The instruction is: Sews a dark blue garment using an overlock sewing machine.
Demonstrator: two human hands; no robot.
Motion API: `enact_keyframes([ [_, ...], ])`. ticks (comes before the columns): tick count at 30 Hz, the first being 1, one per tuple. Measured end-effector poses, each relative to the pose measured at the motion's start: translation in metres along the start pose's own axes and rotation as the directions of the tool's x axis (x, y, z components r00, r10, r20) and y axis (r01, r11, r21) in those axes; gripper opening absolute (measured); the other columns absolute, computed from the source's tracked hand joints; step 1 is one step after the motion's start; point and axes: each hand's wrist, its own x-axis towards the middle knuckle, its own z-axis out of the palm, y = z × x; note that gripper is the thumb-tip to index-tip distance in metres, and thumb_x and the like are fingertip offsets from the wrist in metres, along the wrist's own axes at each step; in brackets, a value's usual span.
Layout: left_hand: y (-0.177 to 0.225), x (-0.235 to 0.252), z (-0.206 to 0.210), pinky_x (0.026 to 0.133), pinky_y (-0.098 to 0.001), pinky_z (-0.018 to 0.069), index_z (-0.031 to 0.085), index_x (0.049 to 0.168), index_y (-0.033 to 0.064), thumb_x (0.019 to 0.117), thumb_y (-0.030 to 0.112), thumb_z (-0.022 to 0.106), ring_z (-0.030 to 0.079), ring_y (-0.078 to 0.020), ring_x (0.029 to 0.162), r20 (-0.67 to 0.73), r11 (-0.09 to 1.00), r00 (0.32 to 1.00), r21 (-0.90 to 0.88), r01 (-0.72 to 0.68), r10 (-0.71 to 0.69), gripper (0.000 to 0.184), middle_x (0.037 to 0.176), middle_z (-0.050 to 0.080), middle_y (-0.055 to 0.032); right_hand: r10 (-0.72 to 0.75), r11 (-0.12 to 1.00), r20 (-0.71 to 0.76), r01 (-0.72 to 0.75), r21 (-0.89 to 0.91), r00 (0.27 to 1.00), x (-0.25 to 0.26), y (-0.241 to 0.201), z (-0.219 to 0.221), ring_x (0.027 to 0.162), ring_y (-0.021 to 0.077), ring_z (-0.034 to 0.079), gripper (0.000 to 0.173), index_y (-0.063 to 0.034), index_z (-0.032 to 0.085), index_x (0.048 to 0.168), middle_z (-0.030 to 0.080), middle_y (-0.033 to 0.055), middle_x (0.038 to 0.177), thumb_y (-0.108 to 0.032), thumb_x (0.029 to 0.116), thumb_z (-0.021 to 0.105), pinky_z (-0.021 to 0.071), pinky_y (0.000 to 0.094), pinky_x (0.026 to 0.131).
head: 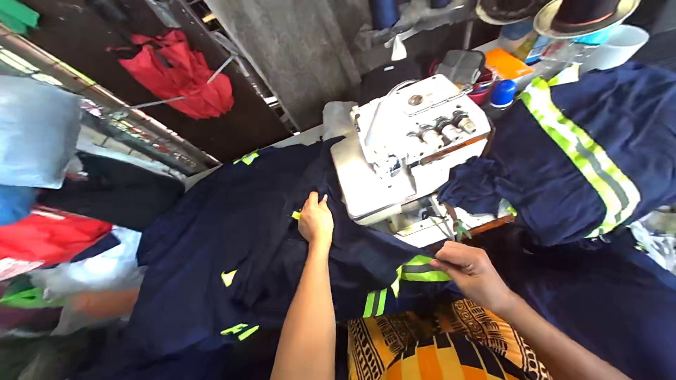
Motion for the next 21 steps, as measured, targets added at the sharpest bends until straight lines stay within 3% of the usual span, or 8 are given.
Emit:
enact_keyframes([
  [4,-0.007,0.001,-0.004,0.092,-0.0683,0.0478,0.065,0.132,0.0079,0.1059,0.036,0.056,0.065,-0.0492,0.111,0.061,1.0,0.998,0.007,-0.027,0.026,0.039,0.115,0.069,-0.0284,0.154,0.988,-0.008,-0.154,0.002,0.988,-0.023,0.019,0.0,0.08,-0.0004,0.064,0.02,-0.0034,0.075,0.087,0.07,0.001,0.082,-0.019,0.0959,0.066,0.052,0.0146,0.076],
  [10,-0.025,0.0,-0.001,0.095,-0.0694,0.045,0.066,0.128,0.002,0.1048,0.033,0.058,0.064,-0.0494,0.112,-0.01,0.98,0.99,-0.143,-0.141,0.141,0.039,0.114,0.069,-0.0291,0.193,0.981,-0.097,-0.192,0.02,0.976,-0.029,0.016,0.014,0.081,-0.0022,0.061,0.017,-0.0071,0.077,0.086,0.068,-0.0023,0.083,-0.023,0.0904,0.073,0.0499,0.0127,0.075],
  [13,-0.038,0.0,-0.016,0.105,-0.0569,0.0458,0.053,0.142,0.0002,0.1022,0.023,0.063,0.06,-0.0377,0.123,0.086,0.872,0.977,-0.471,-0.131,0.193,0.047,0.132,0.061,-0.0264,0.165,0.967,0.03,-0.168,0.19,0.986,-0.027,0.014,0.015,0.107,0.0049,0.062,0.019,-0.0082,0.074,0.088,0.067,0.0017,0.108,-0.026,0.0921,0.071,0.0534,0.0207,0.091],
  [14,-0.045,-0.006,-0.028,0.101,-0.0511,0.0492,0.049,0.146,0.0015,0.1002,0.02,0.064,0.06,-0.0331,0.12,0.075,0.806,0.976,-0.578,-0.126,0.207,0.052,0.134,0.059,-0.025,0.128,0.942,0.135,-0.163,0.293,0.983,-0.022,0.01,0.015,0.118,0.0101,0.06,0.02,-0.0075,0.072,0.088,0.067,0.0045,0.12,-0.026,0.095,0.068,0.0524,0.0268,0.099],
  [16,-0.071,-0.034,-0.063,0.101,-0.0431,0.0526,0.051,0.145,0.0017,0.0977,0.018,0.064,0.06,-0.0254,0.122,-0.123,0.706,0.964,-0.661,-0.256,0.235,0.052,0.138,0.058,-0.0197,0.007,0.849,0.338,-0.185,0.496,0.941,-0.004,0.002,0.016,0.137,0.0174,0.052,0.026,-0.0099,0.072,0.092,0.062,0.0068,0.141,-0.032,0.1006,0.06,0.0455,0.0359,0.113],
  [17,-0.088,-0.055,-0.083,0.1,-0.0407,0.0539,0.056,0.139,0.0002,0.099,0.018,0.062,0.062,-0.022,0.121,-0.273,0.672,0.935,-0.65,-0.354,0.228,0.044,0.136,0.061,-0.0161,-0.052,0.773,0.407,-0.221,0.594,0.912,0.009,-0.003,0.02,0.139,0.0168,0.051,0.029,-0.0137,0.074,0.097,0.061,0.0043,0.144,-0.037,0.1022,0.058,0.0437,0.0369,0.115],
  [19,-0.128,-0.105,-0.108,0.09,-0.0329,0.0583,0.066,0.117,0.0054,0.1015,0.011,0.055,0.068,-0.0096,0.103,-0.513,0.609,0.856,-0.659,-0.442,0.065,0.019,0.113,0.07,0.001,-0.086,0.564,0.496,-0.368,0.739,0.864,0.043,-0.031,0.034,0.13,0.0077,0.058,0.03,-0.025,0.074,0.109,0.065,-0.007,0.139,-0.049,0.0995,0.059,0.0487,0.0312,0.108],
  [21,-0.149,-0.156,-0.108,0.078,-0.0263,0.0593,0.06,0.104,0.0108,0.1,0.002,0.043,0.068,-0.0037,0.083,-0.444,0.466,0.861,-0.834,-0.296,-0.248,0.019,0.091,0.069,0.0115,-0.045,0.322,0.515,-0.476,0.819,0.856,0.073,-0.085,0.062,0.106,0.0039,0.068,0.035,-0.0248,0.068,0.121,0.072,-0.0088,0.121,-0.047,0.0944,0.065,0.0584,0.027,0.089],
])
